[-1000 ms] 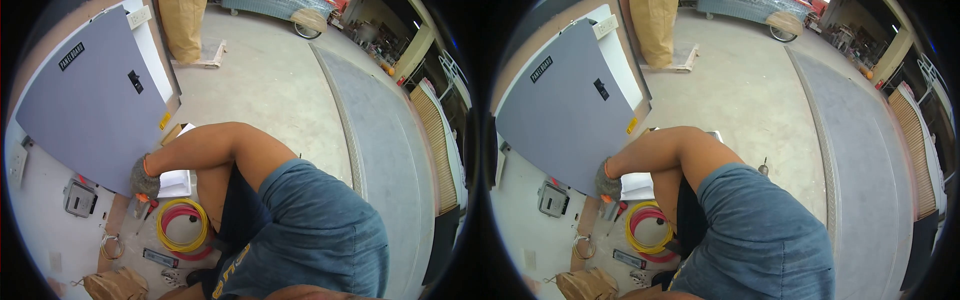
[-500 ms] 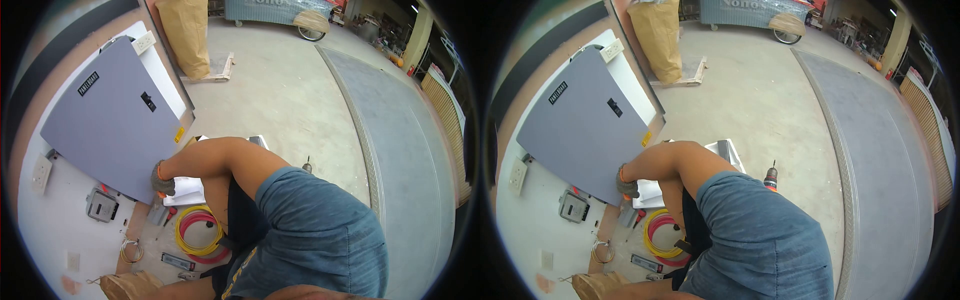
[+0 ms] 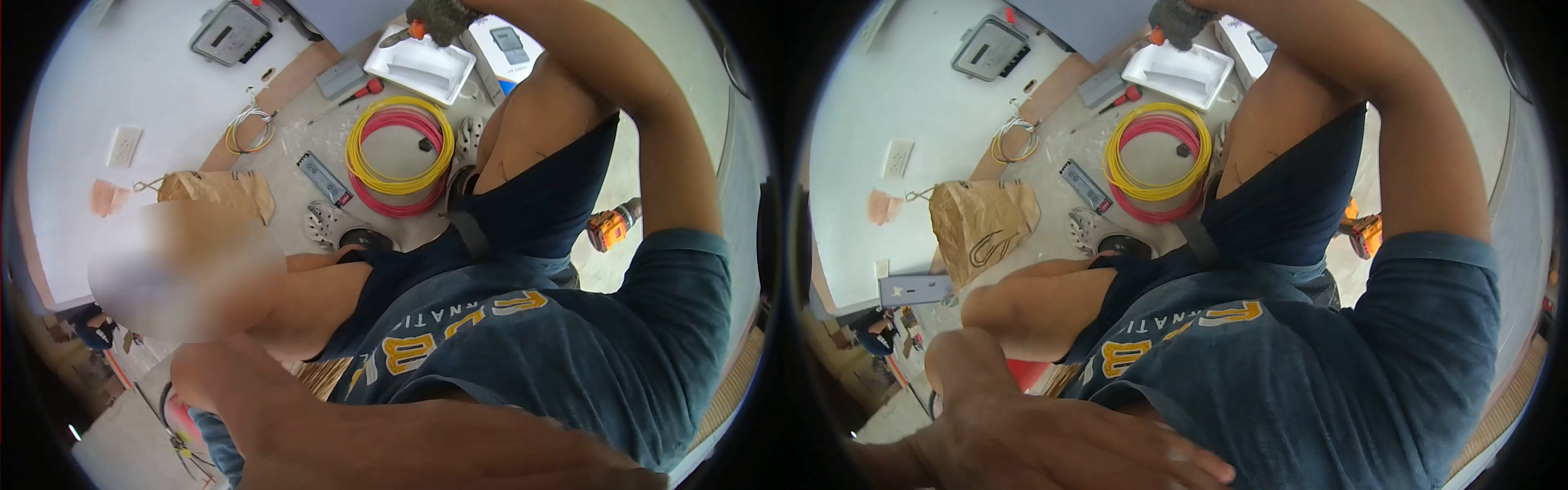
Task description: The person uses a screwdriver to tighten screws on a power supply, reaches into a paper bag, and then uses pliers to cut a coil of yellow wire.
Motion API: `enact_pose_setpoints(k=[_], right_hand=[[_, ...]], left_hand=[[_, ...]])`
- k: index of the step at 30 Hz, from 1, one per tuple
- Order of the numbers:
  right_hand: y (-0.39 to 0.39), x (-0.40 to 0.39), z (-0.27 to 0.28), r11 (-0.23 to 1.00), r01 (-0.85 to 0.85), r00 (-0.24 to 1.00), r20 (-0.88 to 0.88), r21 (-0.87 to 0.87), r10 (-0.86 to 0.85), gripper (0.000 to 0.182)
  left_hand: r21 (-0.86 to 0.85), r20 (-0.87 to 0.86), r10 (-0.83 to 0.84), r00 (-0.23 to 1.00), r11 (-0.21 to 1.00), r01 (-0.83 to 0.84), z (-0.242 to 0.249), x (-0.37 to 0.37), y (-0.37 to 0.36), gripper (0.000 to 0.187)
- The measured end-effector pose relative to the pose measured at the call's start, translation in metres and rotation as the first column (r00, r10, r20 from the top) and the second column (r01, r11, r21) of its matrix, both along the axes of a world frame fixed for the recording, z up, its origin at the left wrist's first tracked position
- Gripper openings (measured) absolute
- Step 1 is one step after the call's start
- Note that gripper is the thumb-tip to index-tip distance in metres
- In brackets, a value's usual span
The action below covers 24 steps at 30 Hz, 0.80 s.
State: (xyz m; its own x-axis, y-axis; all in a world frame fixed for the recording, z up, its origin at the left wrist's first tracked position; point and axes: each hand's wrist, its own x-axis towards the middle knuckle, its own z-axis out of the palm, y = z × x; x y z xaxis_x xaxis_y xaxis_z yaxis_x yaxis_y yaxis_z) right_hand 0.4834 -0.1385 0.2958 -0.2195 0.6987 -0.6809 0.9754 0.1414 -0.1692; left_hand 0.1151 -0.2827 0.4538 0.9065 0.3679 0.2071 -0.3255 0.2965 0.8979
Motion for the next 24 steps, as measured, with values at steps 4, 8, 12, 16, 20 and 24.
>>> enact_pose_setpoints(k=[4, 8, 12, 16, 20, 24], right_hand=[[-0.015, -0.006, 0.005, 0.957, 0.285, 0.958, 0.014, 0.047, -0.286, 0.069], [-0.009, -0.01, -0.005, 0.965, 0.201, 0.976, 0.045, 0.171, -0.211, 0.067], [-0.004, -0.017, -0.012, 0.946, 0.265, 0.963, -0.097, 0.187, -0.251, 0.05], [-0.001, -0.023, -0.02, 0.94, 0.262, 0.964, -0.017, 0.217, -0.265, 0.052], [-0.017, -0.018, -0.036, 0.9, 0.106, 0.983, 0.092, 0.424, -0.159, 0.033], [-0.028, -0.028, -0.039, 0.942, 0.106, 0.975, 0.152, 0.319, -0.161, 0.028]], left_hand=[[0.407, 0.014, 0.292, 0.956, 0.872, -0.272, 0.0, 0.008, -0.003, 0.041], [0.878, 0.088, 0.099, 0.991, 0.462, -0.124, -0.012, -0.027, 0.069, 0.04], [0.936, -0.179, 0.21, 0.961, 0.339, 0.101, -0.15, 0.072, 0.207, 0.03], [0.796, -0.605, 0.557, 0.568, 0.41, 0.446, -0.386, 0.078, 0.282, 0.036], [0.807, -0.583, 0.769, 0.262, 0.51, 0.296, -0.448, 0.101, 0.223, 0.041], [0.843, -0.521, 0.802, 0.291, 0.431, 0.321, -0.441, 0.1, 0.22, 0.043]])
